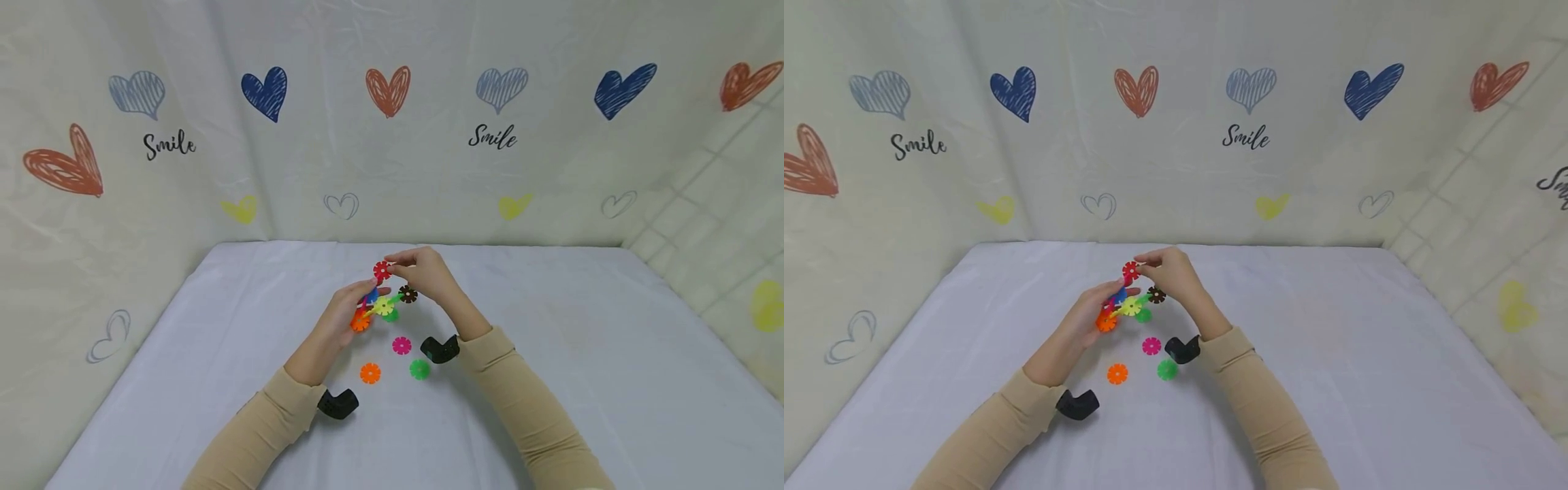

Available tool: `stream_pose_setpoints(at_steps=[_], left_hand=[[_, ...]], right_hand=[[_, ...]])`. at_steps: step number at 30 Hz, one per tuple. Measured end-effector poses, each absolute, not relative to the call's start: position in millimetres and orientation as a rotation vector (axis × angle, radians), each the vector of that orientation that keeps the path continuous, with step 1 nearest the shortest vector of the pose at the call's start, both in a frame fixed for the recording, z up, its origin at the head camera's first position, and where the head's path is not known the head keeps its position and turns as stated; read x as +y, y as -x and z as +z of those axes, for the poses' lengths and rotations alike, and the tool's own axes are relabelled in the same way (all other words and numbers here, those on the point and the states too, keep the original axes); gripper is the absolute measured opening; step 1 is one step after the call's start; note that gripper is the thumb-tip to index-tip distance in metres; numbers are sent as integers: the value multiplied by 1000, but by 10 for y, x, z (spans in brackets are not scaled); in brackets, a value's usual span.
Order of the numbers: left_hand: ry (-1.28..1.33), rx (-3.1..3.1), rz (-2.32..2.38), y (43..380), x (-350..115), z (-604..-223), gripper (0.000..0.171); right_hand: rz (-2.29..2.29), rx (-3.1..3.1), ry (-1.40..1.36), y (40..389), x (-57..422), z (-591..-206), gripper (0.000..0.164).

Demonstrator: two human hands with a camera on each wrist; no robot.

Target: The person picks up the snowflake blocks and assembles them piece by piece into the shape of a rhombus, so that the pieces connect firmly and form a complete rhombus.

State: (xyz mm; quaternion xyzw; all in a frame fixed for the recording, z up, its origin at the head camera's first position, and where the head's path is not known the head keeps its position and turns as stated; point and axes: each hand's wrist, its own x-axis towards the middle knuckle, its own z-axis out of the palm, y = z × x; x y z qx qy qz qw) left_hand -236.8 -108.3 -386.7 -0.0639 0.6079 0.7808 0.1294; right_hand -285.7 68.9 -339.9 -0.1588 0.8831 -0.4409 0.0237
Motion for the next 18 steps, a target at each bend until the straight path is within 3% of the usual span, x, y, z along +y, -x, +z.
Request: stream_pose_setpoints(at_steps=[9, 18], left_hand=[[322, 1737, 2344, 2398, -1092, -3860, 50], [406, 1694, 2407, 2410, -1108, -3849, 54]], right_hand=[[-1607, 2668, 397, 2824, 903, -3270, 30], [-1555, 2614, 410, 2780, 1082, -3295, 29]])
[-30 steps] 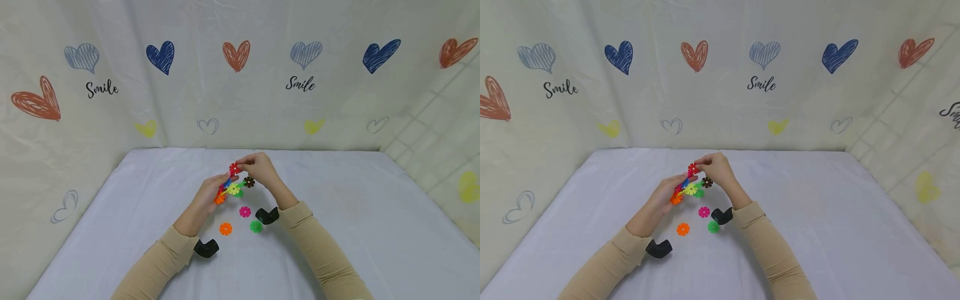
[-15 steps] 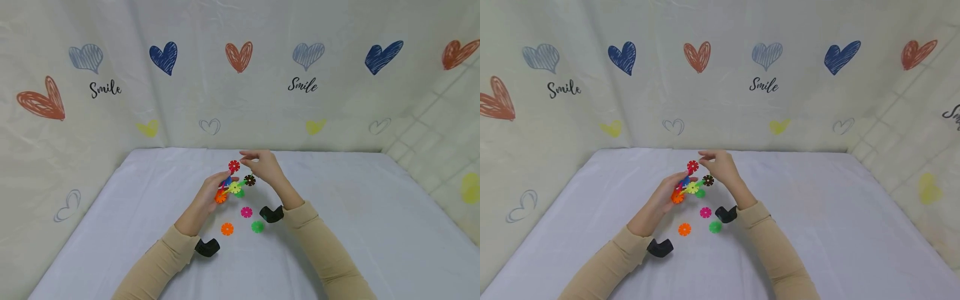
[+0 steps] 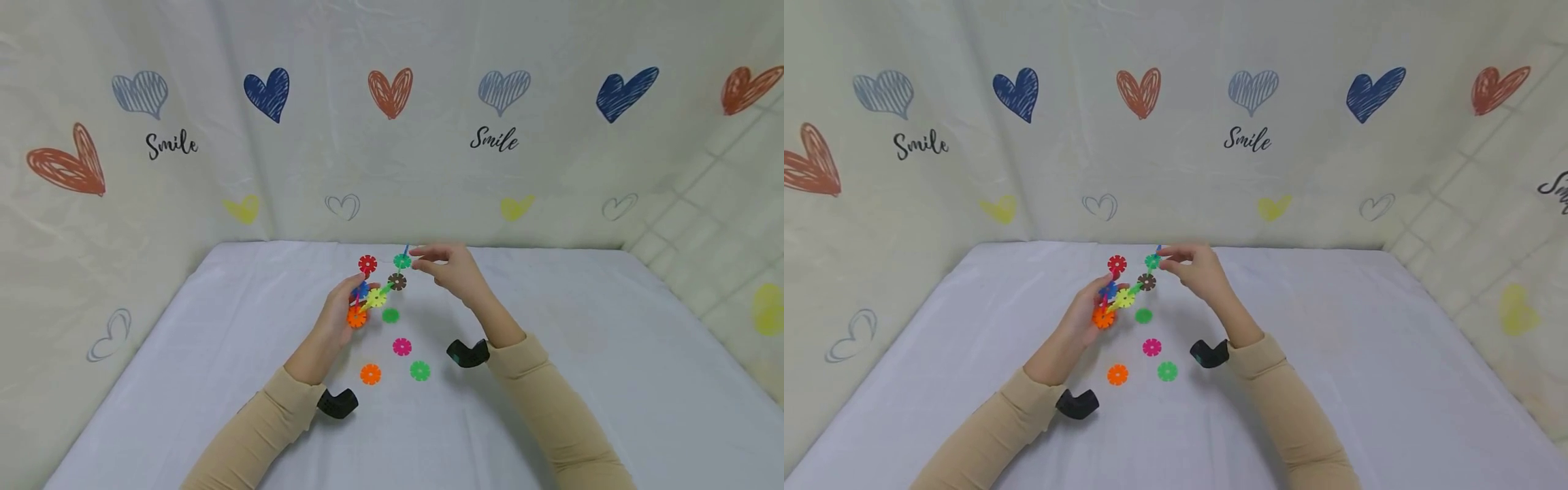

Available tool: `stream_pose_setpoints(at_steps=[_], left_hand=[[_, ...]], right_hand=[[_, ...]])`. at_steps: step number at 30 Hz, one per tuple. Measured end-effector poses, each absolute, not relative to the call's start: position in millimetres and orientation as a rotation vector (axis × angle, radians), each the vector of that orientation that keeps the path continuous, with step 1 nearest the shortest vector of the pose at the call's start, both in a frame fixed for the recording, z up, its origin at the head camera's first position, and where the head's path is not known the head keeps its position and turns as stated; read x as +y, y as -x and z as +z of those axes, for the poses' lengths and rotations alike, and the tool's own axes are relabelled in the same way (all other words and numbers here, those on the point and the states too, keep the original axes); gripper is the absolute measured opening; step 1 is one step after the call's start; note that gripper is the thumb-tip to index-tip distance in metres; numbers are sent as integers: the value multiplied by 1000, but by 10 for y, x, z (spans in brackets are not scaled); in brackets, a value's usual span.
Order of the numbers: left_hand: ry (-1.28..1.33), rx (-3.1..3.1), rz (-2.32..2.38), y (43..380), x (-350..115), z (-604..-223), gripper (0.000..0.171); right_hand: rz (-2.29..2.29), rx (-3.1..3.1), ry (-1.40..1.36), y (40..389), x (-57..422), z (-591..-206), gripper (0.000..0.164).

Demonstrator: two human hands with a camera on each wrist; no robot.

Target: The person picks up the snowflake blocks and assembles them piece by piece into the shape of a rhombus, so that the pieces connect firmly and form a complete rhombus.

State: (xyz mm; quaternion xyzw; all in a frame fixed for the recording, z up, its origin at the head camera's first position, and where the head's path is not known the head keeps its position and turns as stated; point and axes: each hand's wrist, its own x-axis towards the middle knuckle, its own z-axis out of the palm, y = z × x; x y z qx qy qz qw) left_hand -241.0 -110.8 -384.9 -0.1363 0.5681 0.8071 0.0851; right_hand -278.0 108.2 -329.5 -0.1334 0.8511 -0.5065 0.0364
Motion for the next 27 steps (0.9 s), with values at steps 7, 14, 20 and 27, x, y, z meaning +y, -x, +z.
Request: stream_pose_setpoints(at_steps=[7, 14, 20, 27], left_hand=[[452, 1650, 2465, 2412, -1123, -3861, 60], [412, 1606, 2486, 2398, -1117, -3854, 54], [363, 1593, 2503, 2392, -1126, -3853, 60], [376, 1630, 2470, 2398, -1121, -3866, 53]], right_hand=[[-1341, 2619, 555, 2620, 1176, -3364, 28], [-1089, 2501, 703, 2475, 1262, -3520, 23], [-834, 2416, 744, 2349, 1249, -3659, 21], [-687, 2408, 782, 2255, 1246, -3794, 26]])
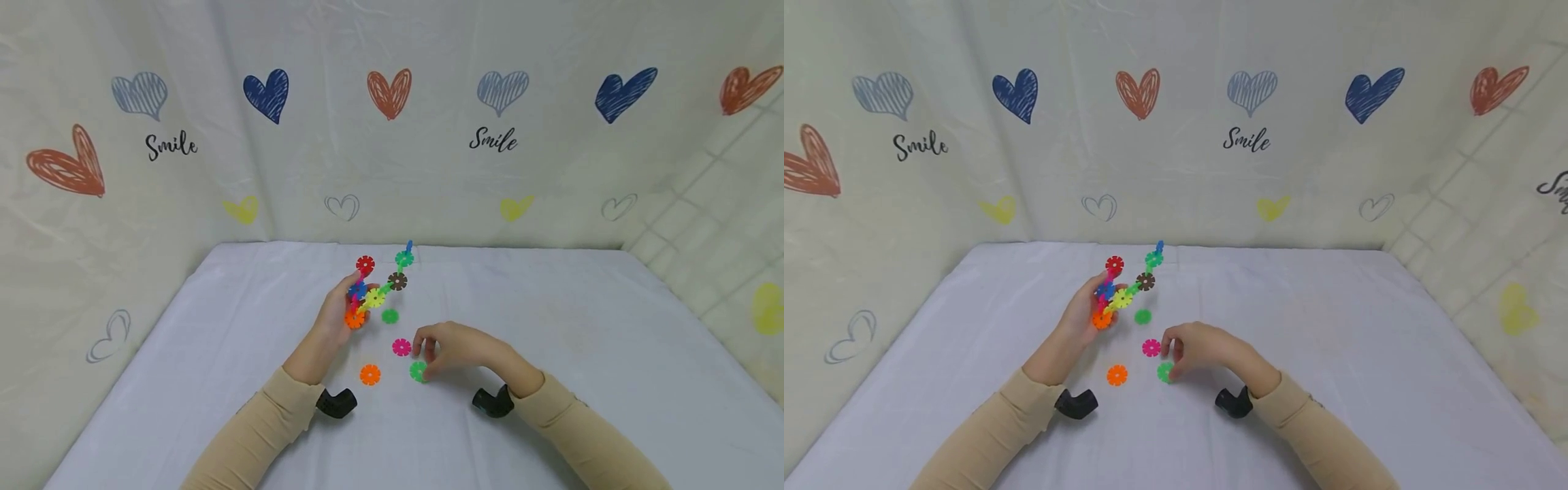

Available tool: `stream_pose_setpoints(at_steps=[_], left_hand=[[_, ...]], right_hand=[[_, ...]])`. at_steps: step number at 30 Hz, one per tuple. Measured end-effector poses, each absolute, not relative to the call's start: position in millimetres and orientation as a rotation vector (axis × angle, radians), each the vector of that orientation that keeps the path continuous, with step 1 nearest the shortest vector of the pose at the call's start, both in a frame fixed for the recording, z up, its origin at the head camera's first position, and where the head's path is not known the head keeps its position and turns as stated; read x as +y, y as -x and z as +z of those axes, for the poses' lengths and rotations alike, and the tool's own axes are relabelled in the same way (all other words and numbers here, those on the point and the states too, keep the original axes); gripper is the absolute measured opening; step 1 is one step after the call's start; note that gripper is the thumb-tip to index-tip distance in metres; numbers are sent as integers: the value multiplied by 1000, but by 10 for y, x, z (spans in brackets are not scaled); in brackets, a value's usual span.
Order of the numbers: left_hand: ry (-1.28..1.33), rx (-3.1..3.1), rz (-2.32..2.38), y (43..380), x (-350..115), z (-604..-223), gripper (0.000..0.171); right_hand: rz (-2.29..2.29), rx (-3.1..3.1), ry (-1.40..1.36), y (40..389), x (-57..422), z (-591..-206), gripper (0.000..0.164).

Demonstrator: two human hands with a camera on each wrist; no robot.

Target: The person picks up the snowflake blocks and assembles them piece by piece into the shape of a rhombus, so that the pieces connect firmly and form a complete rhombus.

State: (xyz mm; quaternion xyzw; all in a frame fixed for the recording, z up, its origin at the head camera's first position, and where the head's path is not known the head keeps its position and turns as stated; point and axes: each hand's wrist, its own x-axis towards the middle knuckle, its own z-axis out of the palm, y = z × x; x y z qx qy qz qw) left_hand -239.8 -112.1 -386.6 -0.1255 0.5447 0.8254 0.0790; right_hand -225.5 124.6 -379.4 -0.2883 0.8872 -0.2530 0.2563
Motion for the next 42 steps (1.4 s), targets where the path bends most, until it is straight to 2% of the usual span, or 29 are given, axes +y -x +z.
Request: stream_pose_setpoints(at_steps=[9, 27, 33, 42], left_hand=[[410, 1621, 2498, 2408, -1122, -3867, 64], [361, 1621, 2496, 2427, -1135, -3919, 57], [368, 1752, 2425, 2400, -1110, -3920, 63], [329, 1814, 2359, 2389, -1103, -3935, 59]], right_hand=[[-689, 2382, 861, 2284, 1286, -3826, 23], [-705, 2355, 834, 2311, 1212, -3770, 17], [-804, 2374, 833, 2378, 1300, -3677, 12], [-1019, 2410, 813, 2500, 1459, -3497, 10]])
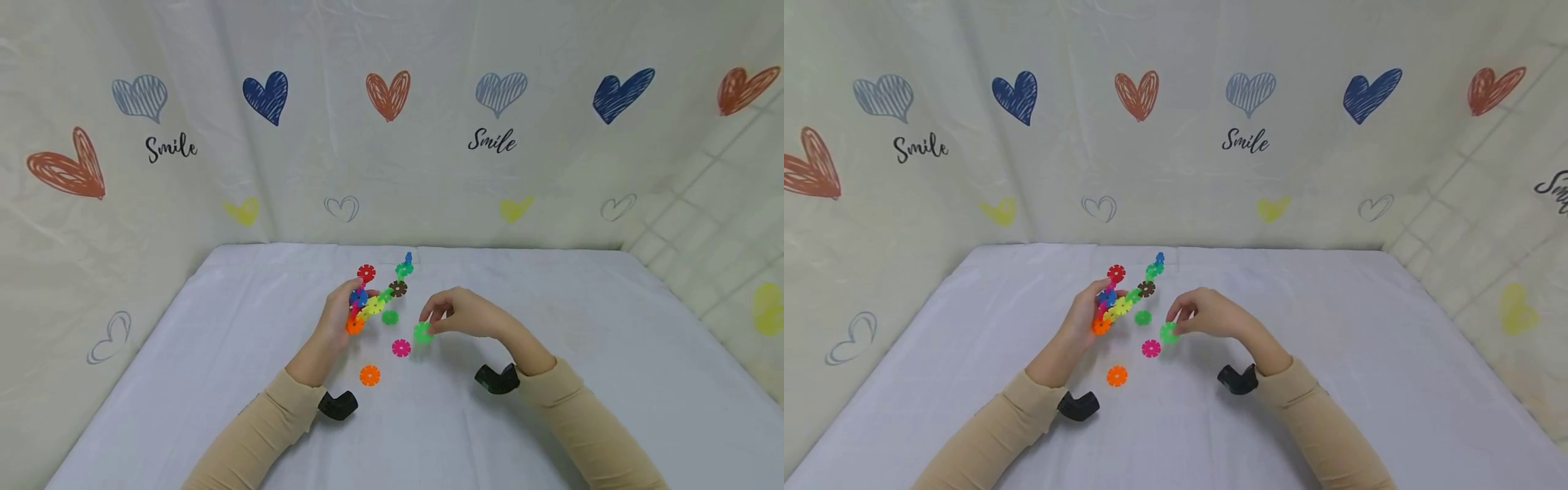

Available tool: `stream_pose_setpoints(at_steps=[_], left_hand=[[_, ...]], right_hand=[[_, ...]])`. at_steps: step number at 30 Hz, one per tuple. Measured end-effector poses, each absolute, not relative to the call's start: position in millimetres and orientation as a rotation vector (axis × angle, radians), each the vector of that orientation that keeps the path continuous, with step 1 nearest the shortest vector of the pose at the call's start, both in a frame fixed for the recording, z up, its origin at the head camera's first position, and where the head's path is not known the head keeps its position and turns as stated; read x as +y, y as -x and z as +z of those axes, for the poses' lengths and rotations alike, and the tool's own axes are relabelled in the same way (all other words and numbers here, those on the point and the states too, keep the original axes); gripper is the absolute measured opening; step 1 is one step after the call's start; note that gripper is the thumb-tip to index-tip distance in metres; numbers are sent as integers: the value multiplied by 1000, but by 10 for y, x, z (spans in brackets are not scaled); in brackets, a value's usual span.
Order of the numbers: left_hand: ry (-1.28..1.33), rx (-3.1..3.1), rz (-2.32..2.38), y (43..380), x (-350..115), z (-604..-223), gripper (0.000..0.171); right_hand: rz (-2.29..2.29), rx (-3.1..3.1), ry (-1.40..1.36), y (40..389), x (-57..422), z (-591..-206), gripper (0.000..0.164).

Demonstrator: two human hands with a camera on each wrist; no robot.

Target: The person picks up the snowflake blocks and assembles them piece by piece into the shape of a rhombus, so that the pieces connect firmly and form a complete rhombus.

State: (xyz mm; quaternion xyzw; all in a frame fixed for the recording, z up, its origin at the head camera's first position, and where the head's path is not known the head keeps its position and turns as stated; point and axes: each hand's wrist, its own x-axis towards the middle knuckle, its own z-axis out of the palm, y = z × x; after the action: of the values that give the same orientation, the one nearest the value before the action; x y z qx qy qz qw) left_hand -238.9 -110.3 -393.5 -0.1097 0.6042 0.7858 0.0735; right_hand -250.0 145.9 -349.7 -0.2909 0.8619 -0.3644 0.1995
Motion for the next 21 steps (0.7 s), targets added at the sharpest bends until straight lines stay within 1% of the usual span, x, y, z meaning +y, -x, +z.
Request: stream_pose_setpoints(at_steps=[5, 10, 17, 21], left_hand=[[307, 1828, 2336, 2392, -1105, -3937, 54], [294, 1849, 2320, 2392, -1097, -3929, 53], [279, 1861, 2303, 2374, -1079, -3912, 53], [270, 1861, 2292, 2367, -1067, -3922, 53]], right_hand=[[-1065, 2461, 810, 2553, 1509, -3456, 11], [-1199, 2513, 726, 2578, 1518, -3381, 14], [-1337, 2617, 663, 2673, 1408, -3338, 22], [-1423, 2660, 609, 2721, 1310, -3352, 23]])
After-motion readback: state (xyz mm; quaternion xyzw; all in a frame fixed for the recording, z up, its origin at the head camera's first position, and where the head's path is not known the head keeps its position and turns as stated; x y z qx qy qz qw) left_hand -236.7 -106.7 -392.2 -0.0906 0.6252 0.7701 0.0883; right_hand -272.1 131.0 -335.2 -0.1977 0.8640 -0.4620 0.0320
